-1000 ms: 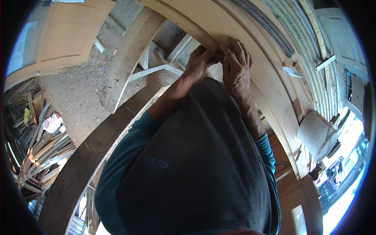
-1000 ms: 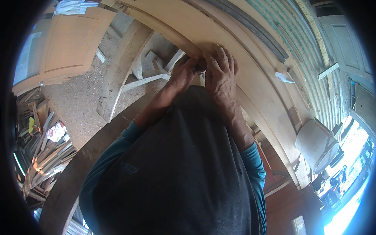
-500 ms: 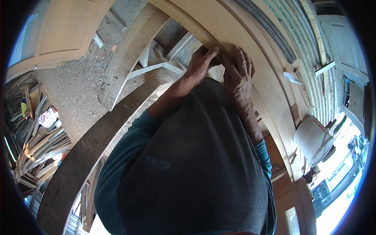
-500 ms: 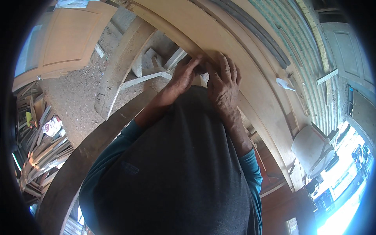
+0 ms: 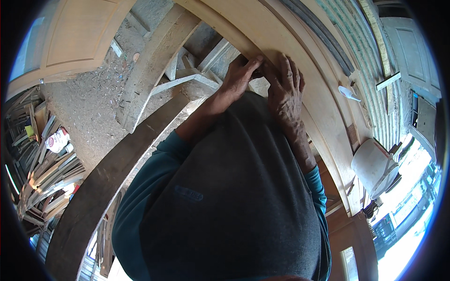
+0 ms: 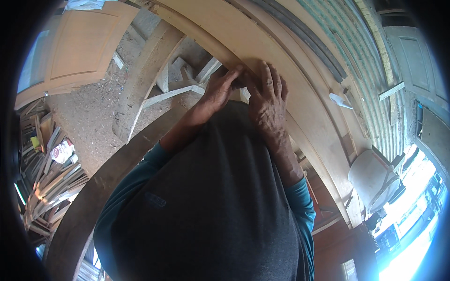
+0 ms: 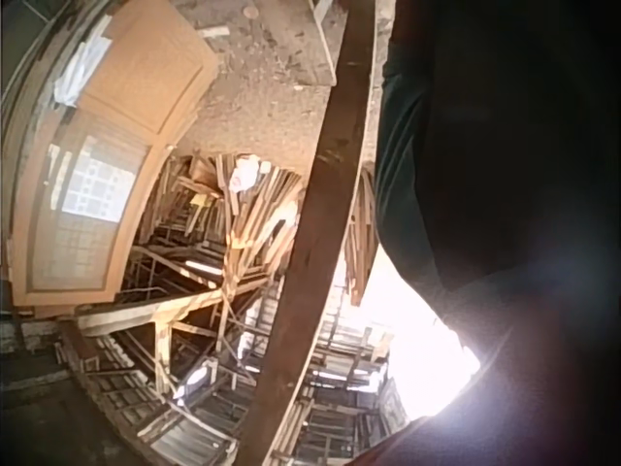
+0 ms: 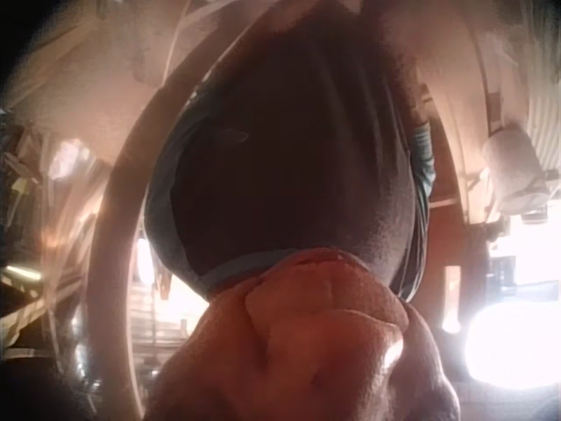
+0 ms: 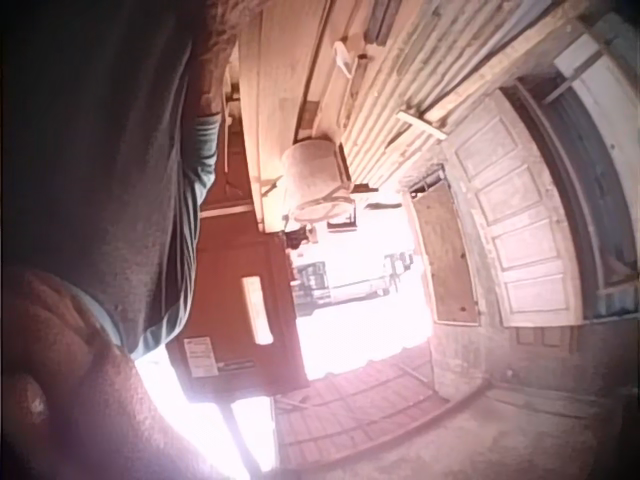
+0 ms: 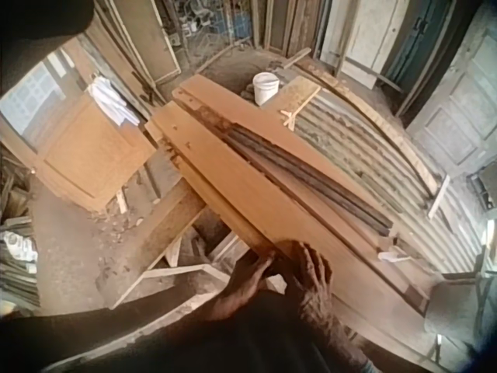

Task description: The person applies adhesive and fits wooden components together on a workbench, then manually presses and aligns a thin strip into a groove on a large wooden frame.

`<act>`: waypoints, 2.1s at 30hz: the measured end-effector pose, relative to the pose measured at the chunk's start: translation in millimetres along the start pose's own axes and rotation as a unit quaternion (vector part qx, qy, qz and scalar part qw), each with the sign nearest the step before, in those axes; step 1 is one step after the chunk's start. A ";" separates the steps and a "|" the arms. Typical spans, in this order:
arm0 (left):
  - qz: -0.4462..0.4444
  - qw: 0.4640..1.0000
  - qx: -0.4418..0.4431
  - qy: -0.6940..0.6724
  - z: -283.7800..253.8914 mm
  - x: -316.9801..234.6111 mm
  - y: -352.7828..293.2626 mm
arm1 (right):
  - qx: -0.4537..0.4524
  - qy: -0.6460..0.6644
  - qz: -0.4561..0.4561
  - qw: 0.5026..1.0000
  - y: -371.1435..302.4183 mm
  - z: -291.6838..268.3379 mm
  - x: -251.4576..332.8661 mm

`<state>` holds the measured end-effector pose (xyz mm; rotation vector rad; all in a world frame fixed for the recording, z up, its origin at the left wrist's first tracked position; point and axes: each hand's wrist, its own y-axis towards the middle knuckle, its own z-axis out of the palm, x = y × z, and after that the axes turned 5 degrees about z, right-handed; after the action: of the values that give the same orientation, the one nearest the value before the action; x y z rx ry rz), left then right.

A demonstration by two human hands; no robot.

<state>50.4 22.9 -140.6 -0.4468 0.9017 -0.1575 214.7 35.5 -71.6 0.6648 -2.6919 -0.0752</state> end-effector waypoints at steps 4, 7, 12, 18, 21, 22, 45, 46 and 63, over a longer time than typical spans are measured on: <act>-0.001 0.999 0.034 0.014 5.3 -9.4 -1.1 | -0.013 0.035 0.007 0.999 -2.4 3.7 -5.6; 0.023 0.999 0.022 0.022 7.7 -9.1 -3.8 | -0.025 0.026 0.007 0.999 -10.5 6.7 -5.2; 0.016 0.997 -0.013 -0.069 12.4 -10.4 -4.5 | -0.019 0.032 0.018 0.999 -4.1 2.3 2.0; 0.022 1.000 0.014 -0.011 0.2 0.3 0.6 | -0.015 0.040 0.007 0.999 -4.2 5.2 -0.4; 0.022 1.000 0.009 0.001 1.4 0.6 0.7 | -0.005 0.038 0.015 0.999 0.2 1.0 2.9; 0.009 1.000 0.001 -0.013 3.4 0.1 0.3 | -0.001 0.032 0.016 0.999 0.7 0.2 3.9; -0.060 0.997 -0.018 -0.053 11.0 -21.1 -8.2 | 0.006 -0.008 0.032 0.999 -15.3 7.2 3.9; -0.059 0.997 -0.022 -0.052 12.3 -21.7 -9.2 | 0.007 -0.012 0.032 0.999 -12.7 7.8 4.5; 0.066 0.995 0.076 -0.012 1.1 -11.8 -5.8 | -0.002 0.074 0.031 0.997 -32.6 -17.0 11.3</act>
<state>44.3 21.8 -128.9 -0.2466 0.8867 -0.0983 225.9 1.9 -56.5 0.5611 -2.5663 -0.0146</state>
